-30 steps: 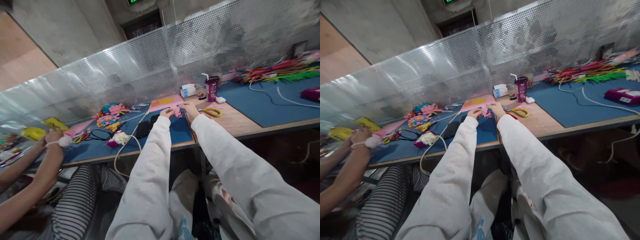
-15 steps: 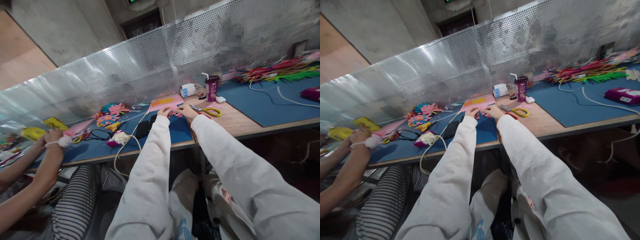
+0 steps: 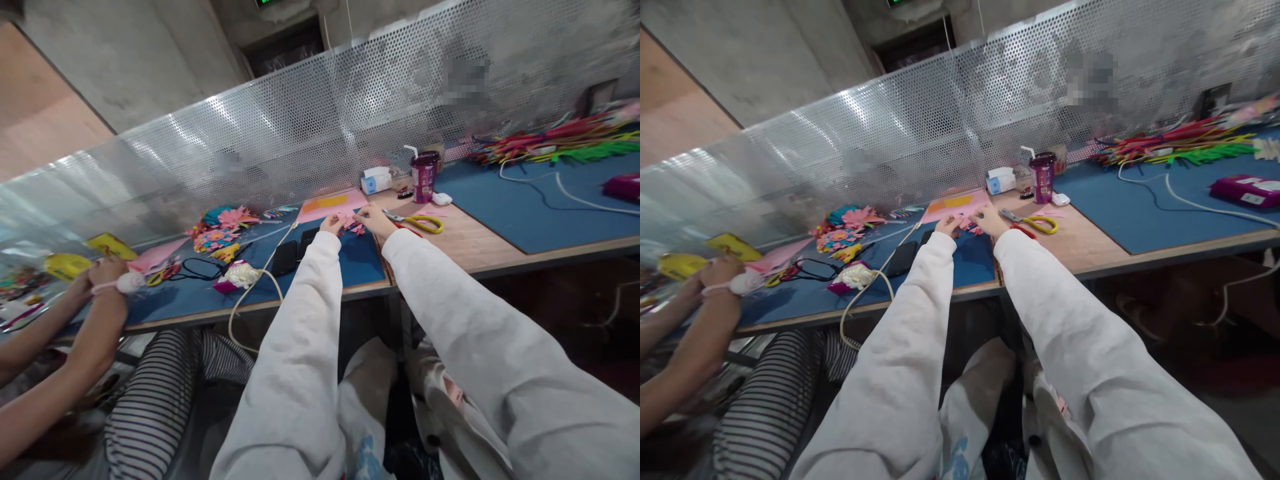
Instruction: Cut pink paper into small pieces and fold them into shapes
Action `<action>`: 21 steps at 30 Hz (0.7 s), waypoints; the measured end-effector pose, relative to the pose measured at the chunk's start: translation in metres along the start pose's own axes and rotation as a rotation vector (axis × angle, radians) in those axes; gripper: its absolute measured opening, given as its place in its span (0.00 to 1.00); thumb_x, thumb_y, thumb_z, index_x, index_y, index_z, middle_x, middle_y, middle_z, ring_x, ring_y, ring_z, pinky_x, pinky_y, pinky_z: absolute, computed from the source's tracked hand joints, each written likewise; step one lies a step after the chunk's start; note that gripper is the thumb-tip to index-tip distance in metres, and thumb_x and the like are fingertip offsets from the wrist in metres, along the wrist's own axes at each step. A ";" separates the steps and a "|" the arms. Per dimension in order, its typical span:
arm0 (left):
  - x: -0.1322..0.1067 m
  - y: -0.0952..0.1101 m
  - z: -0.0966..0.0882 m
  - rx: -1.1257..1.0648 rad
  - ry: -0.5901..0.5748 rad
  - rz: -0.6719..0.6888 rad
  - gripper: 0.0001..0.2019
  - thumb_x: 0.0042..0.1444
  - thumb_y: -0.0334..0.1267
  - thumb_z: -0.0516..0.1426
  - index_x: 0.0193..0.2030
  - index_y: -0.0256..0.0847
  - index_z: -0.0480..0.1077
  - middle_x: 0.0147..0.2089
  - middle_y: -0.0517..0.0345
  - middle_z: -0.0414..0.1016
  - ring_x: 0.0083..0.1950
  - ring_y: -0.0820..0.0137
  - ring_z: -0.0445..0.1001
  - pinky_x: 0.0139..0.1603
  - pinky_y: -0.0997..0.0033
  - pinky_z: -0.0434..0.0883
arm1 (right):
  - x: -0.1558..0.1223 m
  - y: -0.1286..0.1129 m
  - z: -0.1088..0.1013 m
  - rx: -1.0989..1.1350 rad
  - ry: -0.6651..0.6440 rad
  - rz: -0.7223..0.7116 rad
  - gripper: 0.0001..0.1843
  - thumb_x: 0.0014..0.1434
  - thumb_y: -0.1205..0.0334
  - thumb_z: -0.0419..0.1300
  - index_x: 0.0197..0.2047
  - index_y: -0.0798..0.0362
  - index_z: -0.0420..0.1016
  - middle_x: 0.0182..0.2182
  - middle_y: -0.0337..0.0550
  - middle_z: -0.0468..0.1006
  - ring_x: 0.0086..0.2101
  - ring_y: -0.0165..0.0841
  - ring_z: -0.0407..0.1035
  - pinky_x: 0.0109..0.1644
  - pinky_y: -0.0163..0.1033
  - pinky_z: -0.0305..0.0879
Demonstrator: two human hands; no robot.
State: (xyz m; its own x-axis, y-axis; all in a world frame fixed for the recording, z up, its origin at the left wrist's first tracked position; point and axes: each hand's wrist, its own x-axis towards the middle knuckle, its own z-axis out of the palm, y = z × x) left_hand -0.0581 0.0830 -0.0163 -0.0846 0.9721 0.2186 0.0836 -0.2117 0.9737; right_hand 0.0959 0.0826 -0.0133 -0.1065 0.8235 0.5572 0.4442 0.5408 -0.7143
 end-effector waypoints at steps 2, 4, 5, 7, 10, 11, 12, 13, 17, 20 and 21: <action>0.000 0.000 -0.001 0.008 0.041 0.014 0.12 0.42 0.40 0.64 0.29 0.36 0.68 0.23 0.61 0.70 0.22 0.77 0.68 0.25 0.75 0.68 | -0.001 0.000 0.001 -0.001 0.039 0.000 0.08 0.48 0.61 0.60 0.22 0.55 0.69 0.31 0.43 0.65 0.41 0.36 0.62 0.53 0.44 0.53; 0.000 0.000 -0.002 0.019 0.066 0.007 0.12 0.41 0.40 0.65 0.27 0.36 0.68 0.22 0.62 0.69 0.22 0.77 0.69 0.27 0.75 0.69 | -0.001 -0.001 0.001 0.015 0.069 -0.001 0.08 0.49 0.60 0.59 0.23 0.55 0.70 0.34 0.44 0.65 0.43 0.36 0.61 0.54 0.44 0.52; 0.000 0.000 -0.002 0.020 0.061 -0.002 0.12 0.40 0.39 0.65 0.26 0.36 0.67 0.22 0.62 0.69 0.23 0.76 0.69 0.27 0.75 0.69 | -0.001 -0.002 0.001 0.021 0.083 -0.004 0.08 0.49 0.60 0.59 0.24 0.55 0.70 0.33 0.44 0.66 0.43 0.36 0.61 0.54 0.44 0.53; -0.002 0.001 -0.002 0.016 0.018 -0.022 0.12 0.38 0.38 0.66 0.26 0.37 0.67 0.22 0.61 0.70 0.26 0.74 0.71 0.29 0.74 0.70 | -0.001 -0.003 0.000 0.043 0.095 -0.020 0.09 0.51 0.58 0.57 0.24 0.54 0.69 0.31 0.43 0.67 0.41 0.35 0.62 0.50 0.42 0.55; -0.006 0.003 -0.001 -0.002 -0.048 -0.037 0.12 0.37 0.37 0.66 0.26 0.36 0.68 0.23 0.59 0.72 0.28 0.73 0.72 0.31 0.73 0.70 | -0.002 -0.005 -0.003 0.124 0.021 -0.040 0.14 0.53 0.52 0.54 0.23 0.53 0.65 0.23 0.38 0.66 0.31 0.31 0.61 0.39 0.37 0.58; -0.008 0.004 -0.001 -0.008 -0.060 -0.038 0.12 0.37 0.37 0.66 0.26 0.36 0.68 0.24 0.59 0.72 0.27 0.73 0.72 0.30 0.74 0.69 | -0.003 -0.006 -0.003 0.152 -0.010 -0.035 0.16 0.52 0.51 0.54 0.22 0.53 0.63 0.21 0.37 0.65 0.28 0.30 0.60 0.35 0.36 0.57; -0.009 0.005 -0.001 -0.017 -0.071 -0.037 0.12 0.37 0.37 0.66 0.26 0.36 0.68 0.24 0.59 0.72 0.27 0.73 0.72 0.29 0.74 0.68 | -0.003 -0.007 -0.003 0.174 -0.035 -0.024 0.17 0.51 0.49 0.54 0.21 0.53 0.62 0.20 0.36 0.64 0.26 0.29 0.58 0.33 0.35 0.56; -0.010 0.006 -0.001 -0.026 -0.081 -0.036 0.11 0.38 0.37 0.65 0.26 0.36 0.68 0.24 0.58 0.72 0.27 0.73 0.72 0.27 0.75 0.67 | -0.004 -0.008 -0.004 0.185 -0.053 -0.014 0.17 0.51 0.48 0.55 0.21 0.53 0.61 0.19 0.35 0.63 0.24 0.28 0.57 0.31 0.35 0.55; -0.015 0.010 -0.001 -0.022 -0.118 -0.037 0.13 0.37 0.41 0.65 0.23 0.36 0.68 0.25 0.57 0.73 0.27 0.73 0.73 0.24 0.77 0.64 | -0.006 -0.012 -0.007 0.178 -0.027 0.012 0.19 0.48 0.47 0.56 0.19 0.53 0.61 0.18 0.35 0.62 0.24 0.27 0.56 0.30 0.34 0.53; -0.018 0.010 -0.001 0.043 -0.194 -0.073 0.14 0.35 0.43 0.66 0.22 0.35 0.70 0.25 0.54 0.74 0.28 0.72 0.72 0.25 0.75 0.64 | -0.006 -0.016 -0.009 0.180 -0.001 0.019 0.19 0.48 0.47 0.56 0.19 0.54 0.62 0.18 0.36 0.62 0.24 0.27 0.56 0.30 0.35 0.54; -0.018 0.010 -0.001 0.074 -0.233 -0.086 0.14 0.35 0.43 0.67 0.22 0.35 0.71 0.26 0.53 0.75 0.28 0.72 0.72 0.25 0.75 0.64 | -0.007 -0.016 -0.009 0.179 -0.008 0.018 0.19 0.49 0.47 0.56 0.19 0.54 0.62 0.17 0.36 0.62 0.23 0.27 0.56 0.30 0.35 0.54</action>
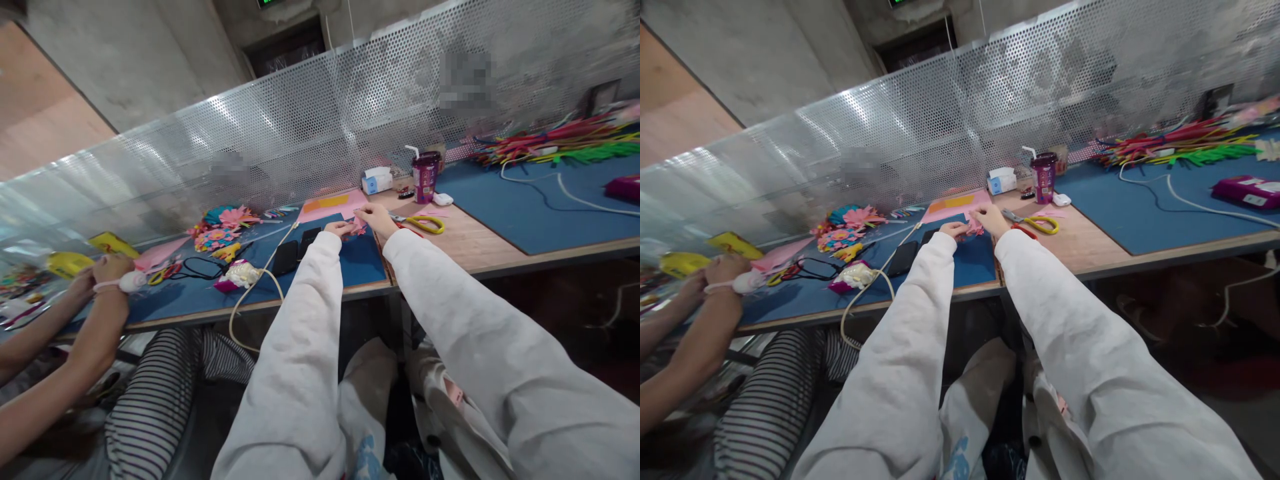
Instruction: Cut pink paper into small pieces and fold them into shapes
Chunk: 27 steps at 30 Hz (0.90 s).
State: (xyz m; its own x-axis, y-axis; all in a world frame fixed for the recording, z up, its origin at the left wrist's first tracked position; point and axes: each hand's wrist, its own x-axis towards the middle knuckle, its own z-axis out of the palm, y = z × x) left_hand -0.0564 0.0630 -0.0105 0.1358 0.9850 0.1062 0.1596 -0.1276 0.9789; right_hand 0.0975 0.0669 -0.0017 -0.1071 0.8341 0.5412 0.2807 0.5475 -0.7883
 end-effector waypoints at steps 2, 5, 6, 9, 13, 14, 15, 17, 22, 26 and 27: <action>0.000 -0.001 0.001 0.077 -0.069 -0.006 0.13 0.36 0.43 0.66 0.23 0.35 0.73 0.27 0.52 0.76 0.27 0.73 0.72 0.24 0.76 0.63 | 0.000 0.000 0.000 -0.014 -0.017 -0.004 0.19 0.49 0.48 0.56 0.19 0.54 0.63 0.17 0.36 0.63 0.23 0.27 0.55 0.29 0.35 0.53; 0.003 -0.001 0.002 0.207 -0.126 0.020 0.10 0.43 0.40 0.63 0.22 0.35 0.72 0.24 0.54 0.75 0.23 0.75 0.70 0.21 0.77 0.61 | -0.001 0.003 0.002 -0.054 -0.017 -0.010 0.18 0.50 0.50 0.56 0.19 0.55 0.64 0.17 0.36 0.63 0.23 0.27 0.55 0.29 0.35 0.53; 0.005 -0.001 0.002 0.257 -0.140 0.022 0.09 0.46 0.38 0.62 0.21 0.35 0.71 0.21 0.55 0.74 0.20 0.76 0.68 0.21 0.77 0.61 | -0.001 0.004 0.002 -0.069 -0.013 -0.014 0.17 0.50 0.51 0.56 0.19 0.55 0.65 0.17 0.36 0.64 0.23 0.27 0.55 0.29 0.35 0.53; 0.007 0.000 0.004 0.404 -0.170 0.014 0.11 0.52 0.33 0.57 0.19 0.36 0.69 0.14 0.60 0.68 0.14 0.78 0.61 0.19 0.77 0.59 | 0.000 0.006 0.003 -0.105 -0.015 -0.016 0.16 0.50 0.53 0.57 0.19 0.56 0.66 0.18 0.37 0.65 0.23 0.27 0.56 0.30 0.34 0.53; 0.004 0.001 0.005 0.470 -0.202 0.039 0.14 0.54 0.37 0.56 0.19 0.37 0.68 0.10 0.62 0.64 0.11 0.78 0.58 0.17 0.77 0.57 | 0.000 0.006 0.003 -0.149 -0.024 -0.018 0.14 0.51 0.56 0.57 0.20 0.56 0.68 0.18 0.37 0.66 0.23 0.27 0.57 0.30 0.34 0.53; 0.002 0.002 0.006 0.466 -0.213 0.041 0.15 0.54 0.38 0.56 0.18 0.37 0.68 0.10 0.62 0.63 0.11 0.78 0.58 0.16 0.77 0.57 | 0.000 0.006 0.003 -0.165 -0.021 -0.020 0.14 0.52 0.57 0.57 0.20 0.56 0.68 0.18 0.37 0.67 0.23 0.27 0.58 0.30 0.34 0.53; 0.001 0.002 0.007 0.452 -0.219 0.036 0.15 0.53 0.39 0.57 0.18 0.37 0.67 0.10 0.62 0.63 0.11 0.78 0.59 0.16 0.78 0.57 | 0.000 0.005 0.003 -0.180 -0.017 -0.023 0.13 0.52 0.58 0.57 0.20 0.56 0.68 0.18 0.37 0.67 0.23 0.27 0.58 0.31 0.34 0.53; -0.002 0.002 0.010 0.395 -0.218 0.013 0.12 0.49 0.37 0.60 0.18 0.36 0.66 0.12 0.61 0.66 0.12 0.78 0.60 0.17 0.78 0.59 | 0.000 0.005 0.002 -0.197 -0.017 -0.027 0.13 0.53 0.60 0.57 0.21 0.57 0.69 0.18 0.38 0.68 0.23 0.27 0.59 0.31 0.34 0.54; 0.003 -0.002 0.013 0.187 -0.037 0.044 0.07 0.43 0.30 0.63 0.25 0.36 0.67 0.17 0.63 0.70 0.17 0.77 0.66 0.22 0.76 0.65 | -0.001 0.007 0.002 -0.200 -0.150 -0.058 0.08 0.52 0.66 0.57 0.24 0.57 0.73 0.22 0.41 0.73 0.25 0.28 0.63 0.32 0.33 0.57; 0.006 -0.005 0.008 0.181 -0.029 0.018 0.08 0.43 0.30 0.63 0.21 0.35 0.67 0.15 0.62 0.68 0.17 0.76 0.67 0.23 0.75 0.66 | -0.002 0.005 0.002 -0.301 -0.175 -0.082 0.11 0.56 0.63 0.54 0.28 0.58 0.75 0.25 0.44 0.76 0.27 0.29 0.66 0.35 0.33 0.58; 0.005 -0.004 0.007 0.167 -0.020 0.036 0.07 0.42 0.31 0.64 0.22 0.35 0.68 0.15 0.62 0.68 0.18 0.76 0.67 0.24 0.74 0.66 | -0.002 0.004 0.000 -0.366 -0.159 -0.076 0.13 0.58 0.62 0.52 0.30 0.58 0.75 0.27 0.46 0.76 0.29 0.30 0.67 0.36 0.34 0.58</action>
State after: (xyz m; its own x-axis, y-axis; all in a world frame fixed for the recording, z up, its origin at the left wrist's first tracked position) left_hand -0.0495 0.0680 -0.0153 0.1633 0.9772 0.1358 0.3146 -0.1820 0.9316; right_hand 0.0985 0.0672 -0.0059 -0.2789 0.8078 0.5193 0.5845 0.5718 -0.5756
